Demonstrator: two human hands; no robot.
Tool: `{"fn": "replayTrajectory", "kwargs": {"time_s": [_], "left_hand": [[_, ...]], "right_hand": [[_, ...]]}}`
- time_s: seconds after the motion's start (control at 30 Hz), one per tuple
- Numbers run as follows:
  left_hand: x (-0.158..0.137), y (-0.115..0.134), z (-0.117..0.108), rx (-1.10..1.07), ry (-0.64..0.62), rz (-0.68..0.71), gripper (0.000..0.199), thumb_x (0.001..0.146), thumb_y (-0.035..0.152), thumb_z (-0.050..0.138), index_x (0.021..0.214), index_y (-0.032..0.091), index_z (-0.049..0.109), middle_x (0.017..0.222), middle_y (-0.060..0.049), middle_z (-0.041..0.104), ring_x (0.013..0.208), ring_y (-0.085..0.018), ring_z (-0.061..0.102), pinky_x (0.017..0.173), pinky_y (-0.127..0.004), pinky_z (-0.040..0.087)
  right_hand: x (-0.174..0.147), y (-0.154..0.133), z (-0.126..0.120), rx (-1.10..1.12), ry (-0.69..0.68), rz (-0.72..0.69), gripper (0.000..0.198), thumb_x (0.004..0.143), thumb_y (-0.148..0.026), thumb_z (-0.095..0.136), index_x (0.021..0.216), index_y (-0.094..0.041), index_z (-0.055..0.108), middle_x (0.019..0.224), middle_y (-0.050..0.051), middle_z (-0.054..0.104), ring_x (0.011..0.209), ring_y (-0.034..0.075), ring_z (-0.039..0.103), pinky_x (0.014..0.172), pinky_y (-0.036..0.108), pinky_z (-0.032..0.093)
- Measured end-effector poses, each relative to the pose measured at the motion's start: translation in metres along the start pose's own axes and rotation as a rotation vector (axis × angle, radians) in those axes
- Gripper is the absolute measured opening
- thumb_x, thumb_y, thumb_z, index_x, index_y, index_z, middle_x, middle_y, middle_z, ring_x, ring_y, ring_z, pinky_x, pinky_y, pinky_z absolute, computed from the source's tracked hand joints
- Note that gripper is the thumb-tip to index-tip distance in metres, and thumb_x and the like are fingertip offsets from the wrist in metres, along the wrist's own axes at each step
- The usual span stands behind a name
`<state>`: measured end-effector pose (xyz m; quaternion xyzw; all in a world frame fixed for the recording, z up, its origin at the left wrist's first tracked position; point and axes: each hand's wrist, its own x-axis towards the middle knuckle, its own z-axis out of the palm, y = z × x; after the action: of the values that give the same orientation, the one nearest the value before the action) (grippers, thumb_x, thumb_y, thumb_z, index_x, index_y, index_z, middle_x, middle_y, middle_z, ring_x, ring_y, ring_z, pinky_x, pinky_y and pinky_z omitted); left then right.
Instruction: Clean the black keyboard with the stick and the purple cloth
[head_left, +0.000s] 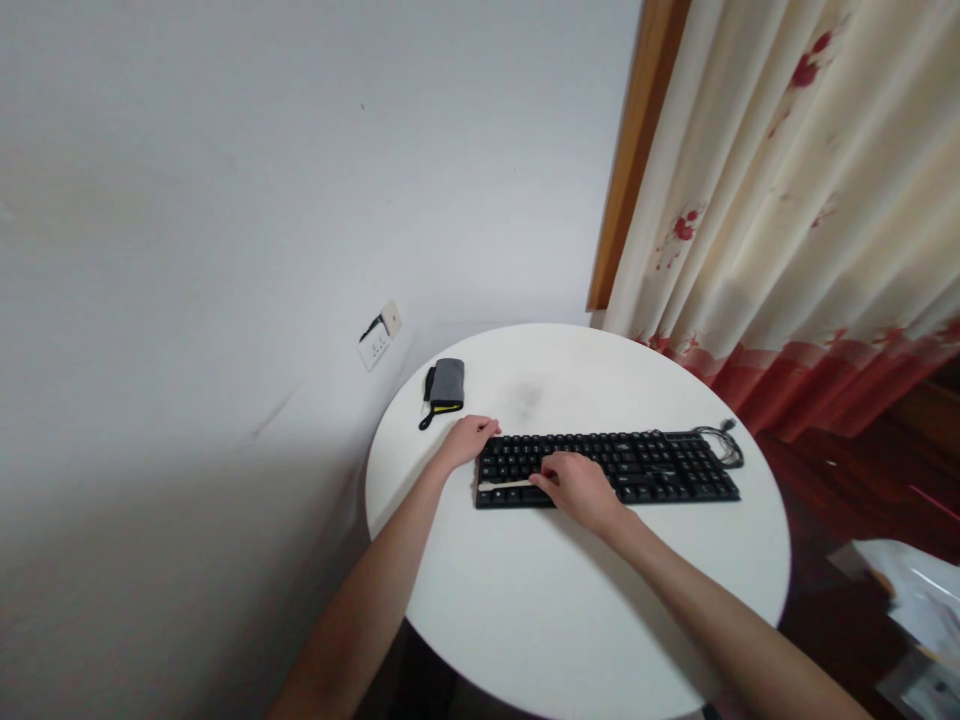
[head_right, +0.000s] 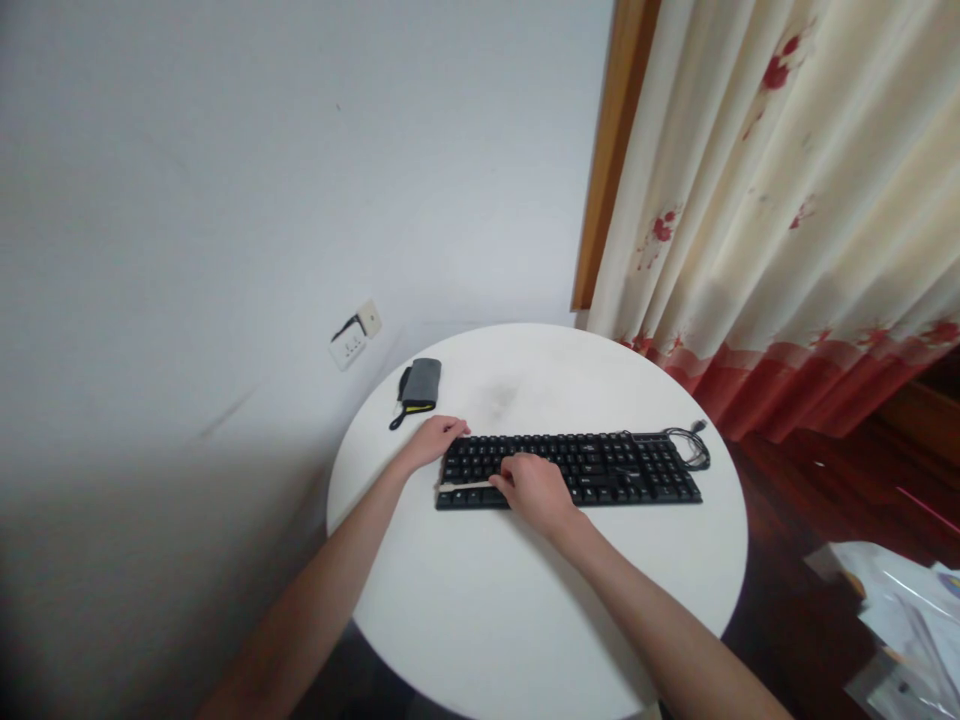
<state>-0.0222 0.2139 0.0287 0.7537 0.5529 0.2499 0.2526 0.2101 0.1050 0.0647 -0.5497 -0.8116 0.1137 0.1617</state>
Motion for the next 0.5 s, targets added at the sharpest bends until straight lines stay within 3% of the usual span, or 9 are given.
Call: {"fn": "replayTrajectory", "kwargs": {"time_s": [0.23,0.5], "left_hand": [[0.002,-0.003,0.001,0.012,-0.015,-0.004,0.046,0.087,0.045,0.041,0.085,0.016,0.076,0.088,-0.008,0.076,0.083,-0.023,0.067,0.076,-0.03,0.046],[0.0,0.004,-0.001,0.02,0.001,-0.024,0.044,0.087,0.045,0.041,0.084,0.017,0.076,0.087,-0.007,0.076,0.086,-0.023,0.067,0.08,-0.031,0.046]], "right_hand": [[-0.01,0.017,-0.006,0.003,0.024,0.041,0.025,0.09,-0.039,0.058,0.074,-0.021,0.064,0.08,0.002,0.07,0.074,0.017,0.062,0.061,0.025,0.034],[0.001,-0.005,0.002,-0.025,0.015,0.02,0.023,0.09,-0.04,0.059,0.076,-0.022,0.065,0.085,0.001,0.071,0.079,0.017,0.064,0.063,0.025,0.036]]}}
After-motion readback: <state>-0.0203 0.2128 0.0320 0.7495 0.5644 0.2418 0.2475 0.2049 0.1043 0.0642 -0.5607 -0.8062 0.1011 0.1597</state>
